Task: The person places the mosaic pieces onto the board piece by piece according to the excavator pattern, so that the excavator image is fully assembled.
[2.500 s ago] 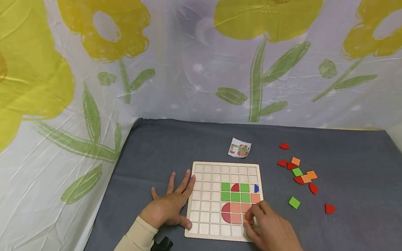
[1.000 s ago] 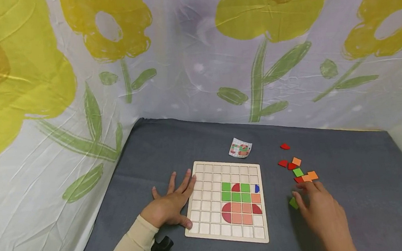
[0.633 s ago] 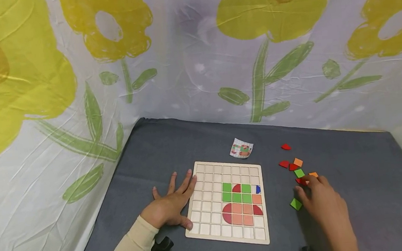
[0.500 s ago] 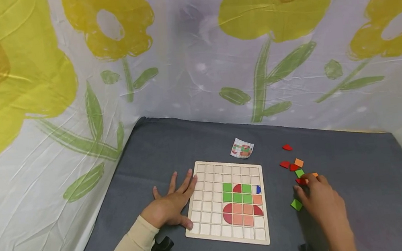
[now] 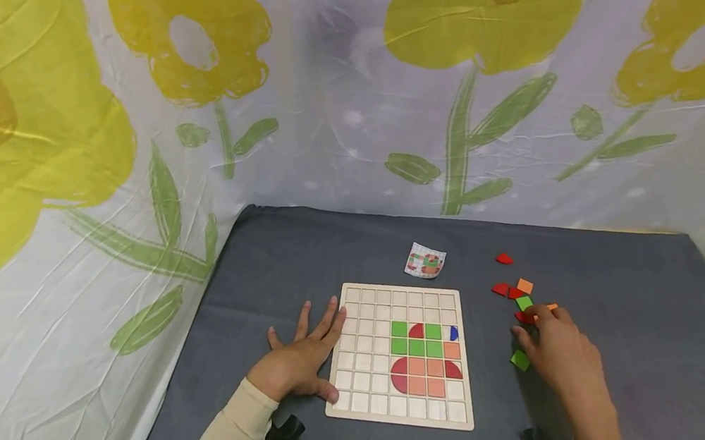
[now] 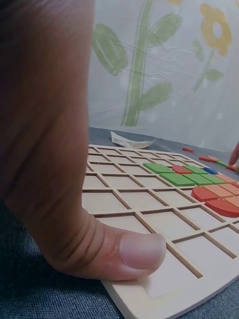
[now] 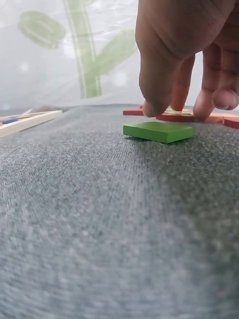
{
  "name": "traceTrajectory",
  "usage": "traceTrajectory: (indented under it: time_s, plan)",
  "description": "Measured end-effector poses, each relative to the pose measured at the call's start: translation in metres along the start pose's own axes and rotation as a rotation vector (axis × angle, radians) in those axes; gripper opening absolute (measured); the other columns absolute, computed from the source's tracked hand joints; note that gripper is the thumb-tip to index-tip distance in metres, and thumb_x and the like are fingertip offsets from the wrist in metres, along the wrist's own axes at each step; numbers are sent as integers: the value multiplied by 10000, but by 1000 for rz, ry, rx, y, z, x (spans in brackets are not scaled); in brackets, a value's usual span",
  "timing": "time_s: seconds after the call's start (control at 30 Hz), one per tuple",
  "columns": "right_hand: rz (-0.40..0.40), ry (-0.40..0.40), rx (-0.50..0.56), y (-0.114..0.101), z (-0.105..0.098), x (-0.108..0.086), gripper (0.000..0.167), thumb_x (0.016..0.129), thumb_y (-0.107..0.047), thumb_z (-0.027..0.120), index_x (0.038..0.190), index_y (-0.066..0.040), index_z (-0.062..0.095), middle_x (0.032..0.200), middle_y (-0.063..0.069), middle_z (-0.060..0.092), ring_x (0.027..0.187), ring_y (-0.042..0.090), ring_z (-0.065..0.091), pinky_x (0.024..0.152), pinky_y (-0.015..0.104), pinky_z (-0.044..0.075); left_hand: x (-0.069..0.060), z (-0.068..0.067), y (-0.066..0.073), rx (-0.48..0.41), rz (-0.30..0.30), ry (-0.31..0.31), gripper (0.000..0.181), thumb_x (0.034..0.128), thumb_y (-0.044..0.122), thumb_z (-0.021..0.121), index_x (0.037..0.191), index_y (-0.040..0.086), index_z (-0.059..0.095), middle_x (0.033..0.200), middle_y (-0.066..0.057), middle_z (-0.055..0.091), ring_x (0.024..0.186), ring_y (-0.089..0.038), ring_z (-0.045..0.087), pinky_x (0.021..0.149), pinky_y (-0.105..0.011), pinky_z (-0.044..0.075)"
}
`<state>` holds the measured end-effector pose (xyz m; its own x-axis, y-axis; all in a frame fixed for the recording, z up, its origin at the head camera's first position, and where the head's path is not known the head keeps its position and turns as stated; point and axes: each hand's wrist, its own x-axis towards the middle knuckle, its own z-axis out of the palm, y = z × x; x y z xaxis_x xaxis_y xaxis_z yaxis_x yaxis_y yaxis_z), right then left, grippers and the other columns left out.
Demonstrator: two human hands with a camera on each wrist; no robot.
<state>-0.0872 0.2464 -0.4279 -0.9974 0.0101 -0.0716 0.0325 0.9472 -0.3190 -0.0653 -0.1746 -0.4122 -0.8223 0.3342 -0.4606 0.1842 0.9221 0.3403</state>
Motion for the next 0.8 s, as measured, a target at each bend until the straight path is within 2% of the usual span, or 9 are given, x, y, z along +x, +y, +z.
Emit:
traceTrajectory:
  time_s: [0.17, 0.27, 0.37, 0.5, 0.8]
  plan:
    - [-9, 17, 2, -1, 3, 1, 408, 1000, -313, 742, 1262, -11, 661, 1261, 309, 588, 852, 451, 679, 587, 570, 530, 0, 0, 0, -3, -1, 6, 1400, 686, 468, 946, 1726, 215, 44, 1787, -9, -107, 1612, -434, -143, 1024, -944, 47]
    - [-13, 4, -3, -3, 4, 3, 367, 1000, -313, 746, 1237, -43, 672, 1265, 314, 578, 798, 417, 671, 548, 526, 517, 0, 1, -1, -6, 2, 5, 1397, 687, 464, 946, 1726, 211, 47, 1787, -11, -103, 1612, -436, -140, 1022, -946, 44]
    - [-8, -24, -5, -7, 4, 4, 352, 988, -307, 765, 1231, -69, 674, 1243, 315, 571, 764, 372, 653, 540, 502, 508, 1, 2, -1, -5, 0, -1, 1394, 694, 465, 944, 1726, 220, 40, 1786, -5, -109, 1612, -430, -146, 1026, -943, 43]
    - [7, -49, -15, -14, 5, 4, 363, 963, -301, 793, 1219, -72, 675, 1196, 289, 578, 776, 343, 638, 587, 528, 522, 1, 3, -1, -1, -3, -6, 1391, 699, 468, 943, 1726, 231, 36, 1785, 3, -116, 1612, -424, -156, 1032, -939, 46]
    - [-42, -28, 2, -27, 9, 3, 317, 920, -220, 812, 1173, -64, 703, 1088, 241, 606, 740, 293, 593, 572, 505, 517, 1, 2, -2, 1, -1, -1, 1386, 699, 471, 939, 1726, 227, 41, 1786, -1, -108, 1614, -429, -142, 1032, -940, 53]
